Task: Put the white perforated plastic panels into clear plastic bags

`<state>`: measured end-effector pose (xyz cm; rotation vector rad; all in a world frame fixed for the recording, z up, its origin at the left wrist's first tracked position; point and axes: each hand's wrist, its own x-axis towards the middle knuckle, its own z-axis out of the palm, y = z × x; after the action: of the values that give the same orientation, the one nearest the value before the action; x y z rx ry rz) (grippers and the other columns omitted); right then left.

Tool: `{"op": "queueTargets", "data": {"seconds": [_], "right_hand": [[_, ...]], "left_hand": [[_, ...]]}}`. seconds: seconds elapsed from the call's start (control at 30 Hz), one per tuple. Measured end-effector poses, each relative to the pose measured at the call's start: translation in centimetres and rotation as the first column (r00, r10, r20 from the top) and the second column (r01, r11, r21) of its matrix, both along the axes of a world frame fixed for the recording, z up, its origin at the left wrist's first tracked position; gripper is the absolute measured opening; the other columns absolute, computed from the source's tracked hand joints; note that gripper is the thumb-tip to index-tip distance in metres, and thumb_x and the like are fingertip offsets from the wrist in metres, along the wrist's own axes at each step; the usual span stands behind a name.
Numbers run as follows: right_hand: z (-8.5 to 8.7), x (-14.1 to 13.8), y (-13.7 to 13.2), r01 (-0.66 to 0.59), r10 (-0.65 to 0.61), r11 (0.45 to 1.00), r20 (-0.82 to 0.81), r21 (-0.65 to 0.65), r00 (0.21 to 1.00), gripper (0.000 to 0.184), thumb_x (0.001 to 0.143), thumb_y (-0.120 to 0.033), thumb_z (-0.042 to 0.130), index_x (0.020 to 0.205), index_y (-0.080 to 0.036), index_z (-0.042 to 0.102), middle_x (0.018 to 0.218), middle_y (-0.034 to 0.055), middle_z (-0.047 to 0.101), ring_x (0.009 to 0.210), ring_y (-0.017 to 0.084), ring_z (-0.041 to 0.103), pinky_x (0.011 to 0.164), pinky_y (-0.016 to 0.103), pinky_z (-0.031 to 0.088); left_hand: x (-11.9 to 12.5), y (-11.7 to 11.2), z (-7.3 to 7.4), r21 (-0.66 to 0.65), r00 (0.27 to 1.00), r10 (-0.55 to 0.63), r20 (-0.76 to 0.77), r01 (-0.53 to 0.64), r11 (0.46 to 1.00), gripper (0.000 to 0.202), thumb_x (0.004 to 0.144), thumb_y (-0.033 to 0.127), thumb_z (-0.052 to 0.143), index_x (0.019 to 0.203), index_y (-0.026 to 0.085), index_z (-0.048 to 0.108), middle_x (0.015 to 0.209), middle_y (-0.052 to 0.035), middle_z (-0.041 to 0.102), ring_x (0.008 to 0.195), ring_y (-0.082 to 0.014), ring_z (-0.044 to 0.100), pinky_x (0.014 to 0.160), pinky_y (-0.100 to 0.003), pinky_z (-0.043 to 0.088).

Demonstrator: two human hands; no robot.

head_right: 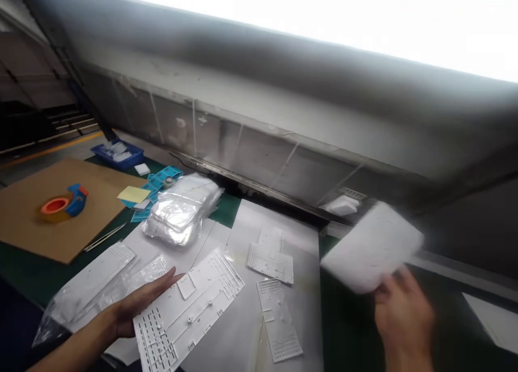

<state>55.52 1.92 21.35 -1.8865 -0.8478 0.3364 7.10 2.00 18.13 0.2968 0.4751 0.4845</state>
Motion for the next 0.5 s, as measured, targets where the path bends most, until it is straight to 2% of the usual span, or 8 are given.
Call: {"op": "queueTargets", "data": {"seconds": [0.07, 0.1, 0.13, 0.2, 0.23, 0.3, 0.4, 0.5], "right_hand": [[1.5, -5.5, -0.7, -0.293, 0.293, 0.954, -0.019, -0.057, 0.956, 0.058, 0.073, -0.045, 0.059, 0.126, -0.023, 0.052, 0.127, 0.0165, 0.053, 0.111, 0.028, 0.055, 0.082, 0.036, 0.050], [2.3, -8.9, -1.0, -0.554, 0.557, 0.815, -0.033, -0.167, 0.830, 0.045, 0.071, -0.040, 0.063, 0.113, -0.023, 0.063, 0.119, 0.0141, 0.059, 0.106, 0.028, 0.058, 0.085, 0.037, 0.050], [3.1, -12.6, -1.2, -0.800, 0.821, 0.525, -0.074, -0.290, 0.566, 0.037, 0.078, -0.034, 0.057, 0.113, -0.024, 0.063, 0.119, 0.0117, 0.059, 0.105, 0.027, 0.057, 0.088, 0.037, 0.048], [4.4, -20.1, -1.4, -0.903, 0.978, 0.115, -0.113, -0.415, 0.176, 0.039, 0.085, -0.018, 0.040, 0.114, -0.032, 0.061, 0.106, 0.0048, 0.062, 0.094, 0.019, 0.059, 0.083, 0.032, 0.047], [4.7, -23.5, -1.3, -0.884, 0.990, -0.007, -0.130, -0.467, 0.061, 0.045, 0.082, -0.011, 0.039, 0.112, -0.035, 0.061, 0.101, 0.0020, 0.062, 0.091, 0.017, 0.058, 0.080, 0.030, 0.046], [4.6, -28.6, -0.9, -0.839, 0.994, -0.100, -0.086, -0.536, -0.064, 0.049, 0.081, -0.009, 0.039, 0.114, -0.039, 0.059, 0.095, -0.0002, 0.061, 0.080, 0.015, 0.058, 0.071, 0.027, 0.046], [3.3, -31.6, -0.6, -0.811, 0.994, 0.023, 0.097, -0.584, -0.042, 0.046, 0.083, -0.013, 0.042, 0.119, -0.039, 0.055, 0.103, 0.0012, 0.061, 0.087, 0.020, 0.057, 0.075, 0.033, 0.046], [1.0, -31.2, -1.5, -0.765, 0.844, 0.528, 0.325, -0.369, 0.426, 0.044, 0.085, -0.028, 0.049, 0.128, -0.033, 0.045, 0.121, 0.0060, 0.053, 0.110, 0.028, 0.049, 0.092, 0.047, 0.041]], "left_hand": [[-0.9, -0.3, -1.1, 0.013, 0.997, -0.074, -0.020, 0.074, 0.997, 0.058, 0.087, 0.056, 0.036, 0.127, 0.016, 0.047, 0.110, -0.0134, 0.064, 0.098, -0.0258, 0.061, 0.080, -0.033, 0.046], [-1.1, -0.4, -1.6, 0.015, 0.992, -0.120, -0.031, 0.121, 0.993, 0.059, 0.086, 0.058, 0.036, 0.125, 0.015, 0.050, 0.110, -0.0134, 0.064, 0.098, -0.0253, 0.061, 0.080, -0.032, 0.046], [-1.3, -0.6, -2.1, 0.017, 0.985, -0.168, -0.041, 0.169, 0.986, 0.060, 0.085, 0.059, 0.037, 0.123, 0.015, 0.052, 0.111, -0.0130, 0.064, 0.098, -0.0251, 0.061, 0.080, -0.032, 0.046], [-1.4, -0.8, -2.7, 0.019, 0.962, -0.267, -0.049, 0.269, 0.963, 0.060, 0.082, 0.063, 0.040, 0.118, 0.017, 0.056, 0.109, -0.0108, 0.064, 0.096, -0.0255, 0.061, 0.078, -0.033, 0.047], [-1.5, -0.8, -2.9, 0.026, 0.950, -0.309, -0.045, 0.310, 0.950, 0.059, 0.081, 0.063, 0.041, 0.116, 0.019, 0.057, 0.107, -0.0097, 0.065, 0.096, -0.0260, 0.061, 0.078, -0.034, 0.048], [-2.1, -1.0, -3.0, 0.066, 0.930, -0.367, -0.021, 0.367, 0.928, 0.054, 0.081, 0.060, 0.047, 0.114, 0.020, 0.059, 0.103, -0.0086, 0.065, 0.097, -0.0267, 0.060, 0.080, -0.036, 0.048], [-3.9, -1.4, -2.9, 0.157, 0.937, -0.349, 0.002, 0.344, 0.926, 0.050, 0.074, 0.040, 0.067, 0.118, 0.019, 0.056, 0.105, -0.0097, 0.064, 0.098, -0.0279, 0.060, 0.083, -0.038, 0.047], [-5.8, -2.2, -3.1, 0.190, 0.984, -0.179, -0.026, 0.180, 0.965, 0.068, 0.067, 0.028, 0.073, 0.128, 0.021, 0.045, 0.111, -0.0112, 0.062, 0.099, -0.0299, 0.060, 0.086, -0.042, 0.045]]}}
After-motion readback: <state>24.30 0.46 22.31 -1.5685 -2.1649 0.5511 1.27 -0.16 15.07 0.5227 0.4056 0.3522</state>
